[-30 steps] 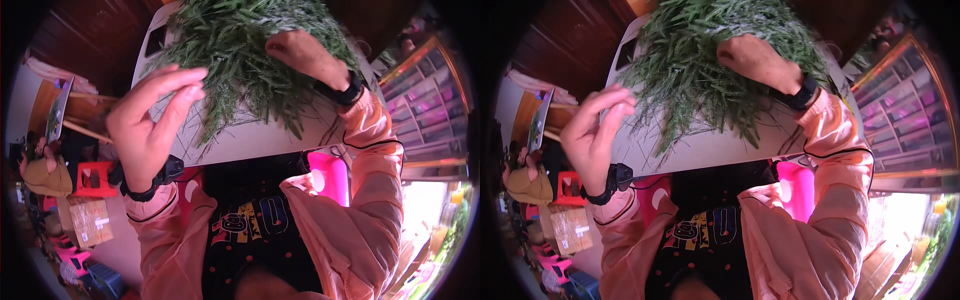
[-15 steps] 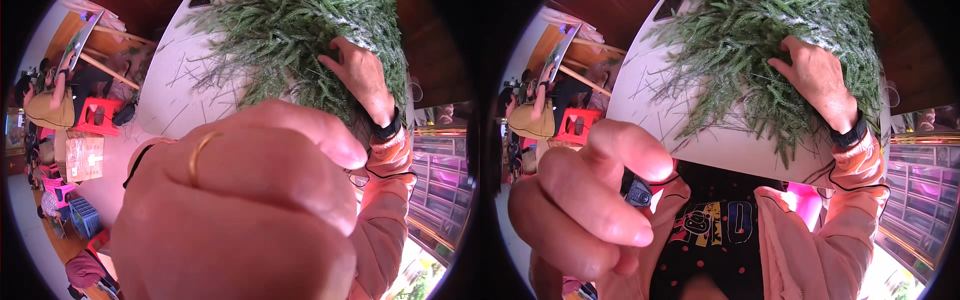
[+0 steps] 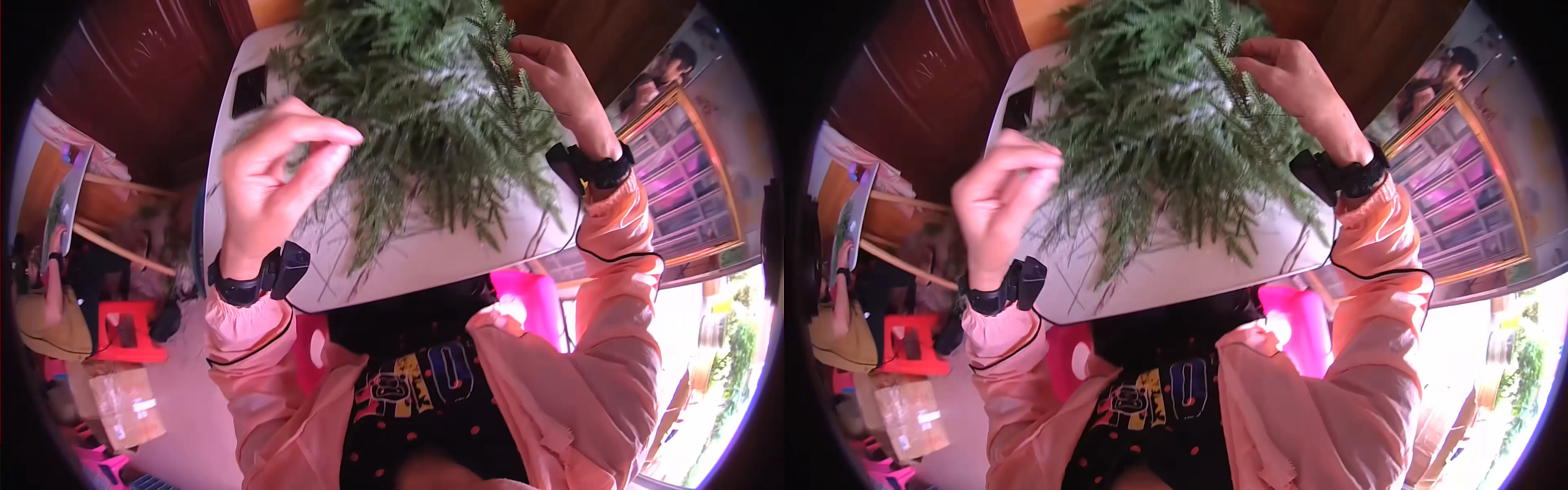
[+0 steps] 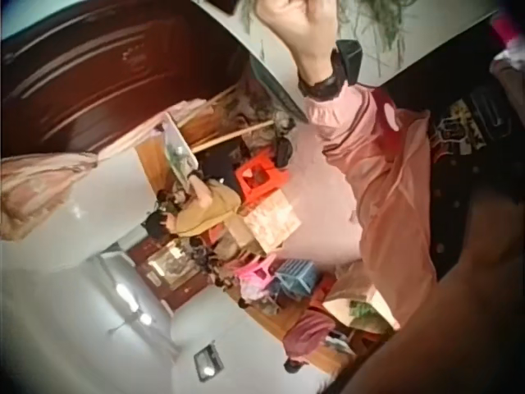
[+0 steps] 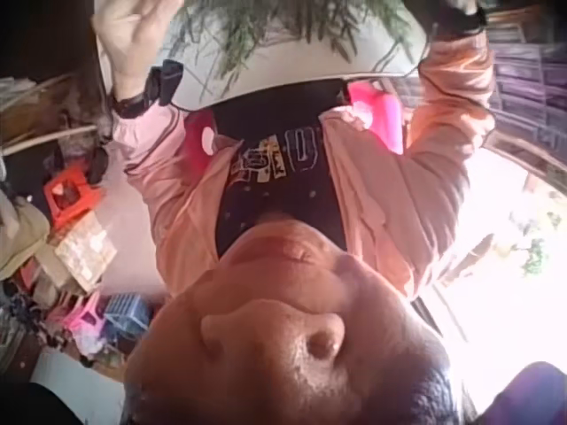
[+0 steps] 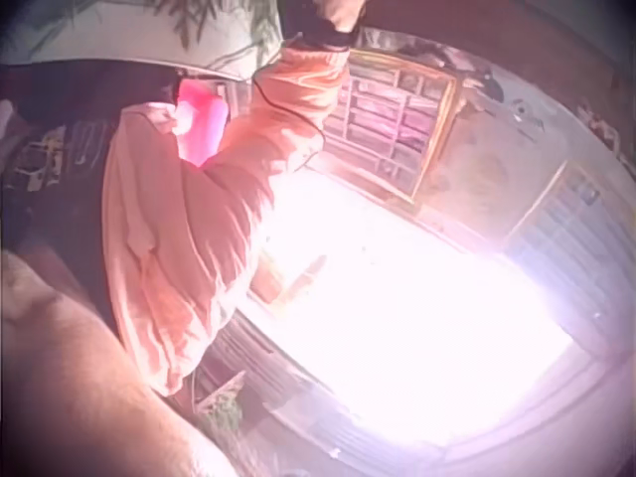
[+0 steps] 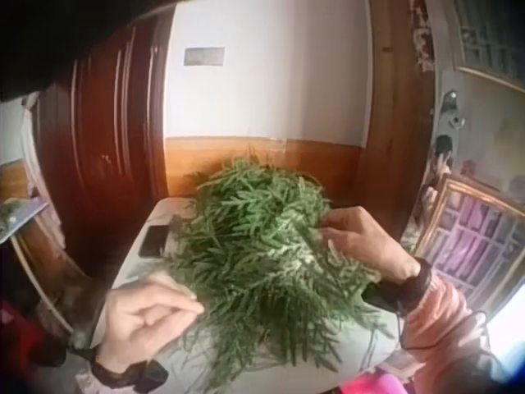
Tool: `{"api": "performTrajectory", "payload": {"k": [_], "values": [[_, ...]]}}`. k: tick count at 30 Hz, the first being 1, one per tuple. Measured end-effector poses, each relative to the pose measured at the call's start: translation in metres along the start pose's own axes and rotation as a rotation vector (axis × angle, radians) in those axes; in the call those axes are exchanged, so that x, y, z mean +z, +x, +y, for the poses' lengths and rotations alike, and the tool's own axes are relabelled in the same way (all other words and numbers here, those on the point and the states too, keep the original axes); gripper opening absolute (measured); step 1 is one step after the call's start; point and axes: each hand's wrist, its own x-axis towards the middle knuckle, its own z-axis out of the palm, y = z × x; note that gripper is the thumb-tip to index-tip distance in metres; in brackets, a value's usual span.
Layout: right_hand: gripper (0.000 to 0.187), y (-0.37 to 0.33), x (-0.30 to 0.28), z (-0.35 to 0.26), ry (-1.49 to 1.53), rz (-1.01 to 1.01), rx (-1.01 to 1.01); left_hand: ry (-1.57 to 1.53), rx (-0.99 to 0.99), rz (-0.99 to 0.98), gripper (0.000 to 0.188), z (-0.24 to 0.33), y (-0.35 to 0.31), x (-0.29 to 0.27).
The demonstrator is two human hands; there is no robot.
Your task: Trimming small sprigs of green plants using scissors at a workbench.
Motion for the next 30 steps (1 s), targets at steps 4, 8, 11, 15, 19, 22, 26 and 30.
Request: {"api": "performTrajectory", "payload": {"k": [4,8,11,15,19,22,26,30], "values": [[0.018,0.028,-0.044,-0.041,0.5,-0.114,0.2,0.09,-0.13,-0.107,0.011,-0.034,-0.002,0.014],[0.015,0.057,-0.049,-0.071,0.848,0.047,-0.228,0.049,-0.29,-0.139,0.011,-0.037,-0.013,0.016],[0.014,0.059,-0.03,-0.115,0.856,0.286,-0.415,0.027,-0.388,-0.134,0.011,-0.026,-0.009,0.008],[0.011,0.029,0.015,-0.132,0.429,0.267,-0.676,-0.172,-0.527,-0.082,0.016,-0.015,0.005,-0.001],[0.013,0.017,0.056,-0.109,0.008,0.109,-1.057,-0.59,-0.698,0.104,0.027,-0.022,0.029,-0.009],[0.018,0.009,0.072,-0.093,-0.35,-0.144,-1.124,-0.681,-0.755,0.199,0.029,-0.029,0.036,-0.009],[0.015,0.016,0.092,-0.064,-0.276,-0.016,-1.05,-0.452,-0.727,0.2,0.023,-0.037,0.035,-0.008],[0.014,0.006,0.1,-0.053,0.381,-0.02,-0.1,-0.361,-0.617,0.336,0.02,-0.048,0.03,-0.012]]}}
